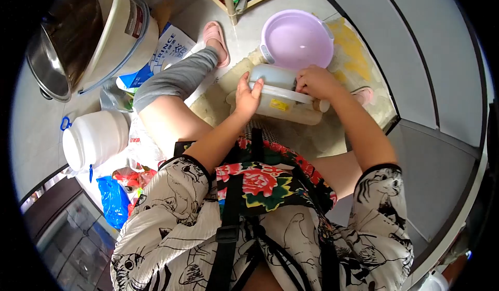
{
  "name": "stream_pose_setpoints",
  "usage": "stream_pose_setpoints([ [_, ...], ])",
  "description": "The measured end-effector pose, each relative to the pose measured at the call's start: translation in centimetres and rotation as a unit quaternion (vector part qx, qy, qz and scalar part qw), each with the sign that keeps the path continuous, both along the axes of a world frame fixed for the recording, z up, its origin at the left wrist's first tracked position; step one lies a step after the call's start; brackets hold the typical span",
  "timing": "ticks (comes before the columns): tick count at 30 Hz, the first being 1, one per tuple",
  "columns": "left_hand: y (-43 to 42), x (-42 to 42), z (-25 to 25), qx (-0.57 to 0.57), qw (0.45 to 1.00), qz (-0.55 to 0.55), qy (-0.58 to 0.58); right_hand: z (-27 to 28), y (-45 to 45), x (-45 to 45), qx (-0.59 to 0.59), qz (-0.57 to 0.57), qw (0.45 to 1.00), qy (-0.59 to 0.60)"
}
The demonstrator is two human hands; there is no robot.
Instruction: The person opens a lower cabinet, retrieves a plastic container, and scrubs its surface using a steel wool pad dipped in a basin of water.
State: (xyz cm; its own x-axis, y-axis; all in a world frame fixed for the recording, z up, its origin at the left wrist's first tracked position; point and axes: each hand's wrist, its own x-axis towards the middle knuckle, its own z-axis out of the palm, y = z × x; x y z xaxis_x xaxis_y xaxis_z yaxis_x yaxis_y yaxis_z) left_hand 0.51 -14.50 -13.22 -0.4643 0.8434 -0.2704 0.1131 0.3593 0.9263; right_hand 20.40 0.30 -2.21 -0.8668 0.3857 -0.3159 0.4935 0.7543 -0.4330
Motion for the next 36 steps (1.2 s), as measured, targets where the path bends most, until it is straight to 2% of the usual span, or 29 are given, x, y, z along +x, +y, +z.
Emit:
stream_pose_setpoints([
  [1,0.3,0.0,2.5,-0.033,0.995,-0.016,0.098,-0.2,0.5,0.5,0.005,-0.003,1.000,-0.001],
  [2,0.9,-0.3,3.4,-0.029,0.995,-0.019,0.099,-0.5,1.1,1.0,-0.026,-0.056,0.998,0.009],
  [3,1.2,-0.7,4.0,0.046,0.972,-0.056,0.223,-1.0,1.3,1.6,-0.059,-0.108,0.992,0.017],
  [4,1.4,-0.9,5.4,0.117,0.928,-0.091,0.341,-1.4,1.2,2.9,-0.062,-0.109,0.992,0.017],
  [5,1.9,-0.6,6.8,0.177,0.924,-0.104,0.324,-1.7,0.9,4.7,-0.106,-0.185,0.975,0.064],
  [6,2.3,-0.2,7.7,0.176,0.924,-0.105,0.322,-1.8,0.8,6.1,-0.147,-0.259,0.948,0.111],
  [7,2.8,0.2,8.3,0.157,0.918,-0.201,0.303,-1.6,0.4,7.2,-0.145,-0.261,0.948,0.109],
  [8,3.3,0.8,8.6,0.138,0.902,-0.297,0.281,-1.4,-0.2,8.4,-0.162,-0.335,0.921,0.118],
  [9,3.8,2.0,7.7,0.210,0.886,-0.287,0.296,-1.1,-1.0,9.2,-0.177,-0.408,0.887,0.126],
  [10,4.1,2.5,8.4,0.214,0.886,-0.289,0.293,-1.4,-1.9,9.9,-0.173,-0.411,0.886,0.125],
  [12,4.2,3.4,9.5,0.032,0.847,-0.390,0.359,-1.9,-4.3,11.0,-0.161,-0.509,0.830,0.160],
  [13,3.5,3.5,9.2,0.033,0.846,-0.395,0.356,-1.7,-5.4,11.2,-0.139,-0.496,0.839,0.174],
  [14,2.7,3.1,8.7,0.111,0.848,-0.371,0.363,-2.2,-6.4,11.4,-0.138,-0.500,0.837,0.174],
  [15,2.2,2.7,8.5,0.188,0.844,-0.341,0.369,-2.5,-7.1,11.1,-0.158,-0.524,0.808,0.218],
  [16,1.6,2.7,8.4,0.190,0.841,-0.344,0.372,-2.8,-7.9,10.7,-0.179,-0.546,0.775,0.261],
  [17,0.8,2.8,8.4,0.185,0.838,-0.347,0.379,-2.8,-8.7,10.6,-0.121,-0.551,0.788,0.246],
  [18,0.0,2.9,8.3,0.180,0.835,-0.350,0.384,-3.1,-9.3,10.3,-0.123,-0.554,0.785,0.248],
  [20,-1.3,3.3,8.0,0.191,0.837,-0.345,0.380,-3.5,-10.7,10.2,0.030,-0.445,0.863,0.237],
  [22,-2.5,3.6,7.6,0.222,0.836,-0.319,0.388,-3.4,-12.3,9.5,0.044,-0.454,0.856,0.243],
  [26,-4.7,3.9,8.0,0.207,0.839,-0.335,0.376,-2.2,-14.0,9.2,0.025,-0.442,0.870,0.215],
  [28,-4.9,4.1,7.8,0.238,0.832,-0.314,0.390,-1.6,-13.5,8.2,0.118,-0.335,0.920,0.163],
  [29,-5.0,4.1,7.8,0.237,0.834,-0.311,0.389,-1.3,-12.9,7.5,0.118,-0.332,0.922,0.162],
  [31,-5.3,3.9,8.0,0.224,0.822,-0.327,0.409,0.0,-11.5,5.5,0.096,-0.212,0.958,0.165],
  [32,-5.2,3.8,8.1,0.221,0.820,-0.327,0.414,0.3,-10.7,5.3,0.095,-0.211,0.958,0.170],
  [34,-4.8,3.6,8.2,0.223,0.818,-0.345,0.402,0.5,-9.3,5.3,0.044,-0.147,0.982,0.107],
  [36,-5.0,3.6,7.9,0.234,0.818,-0.342,0.398,0.7,-9.4,6.8,0.033,-0.159,0.980,0.111],
])
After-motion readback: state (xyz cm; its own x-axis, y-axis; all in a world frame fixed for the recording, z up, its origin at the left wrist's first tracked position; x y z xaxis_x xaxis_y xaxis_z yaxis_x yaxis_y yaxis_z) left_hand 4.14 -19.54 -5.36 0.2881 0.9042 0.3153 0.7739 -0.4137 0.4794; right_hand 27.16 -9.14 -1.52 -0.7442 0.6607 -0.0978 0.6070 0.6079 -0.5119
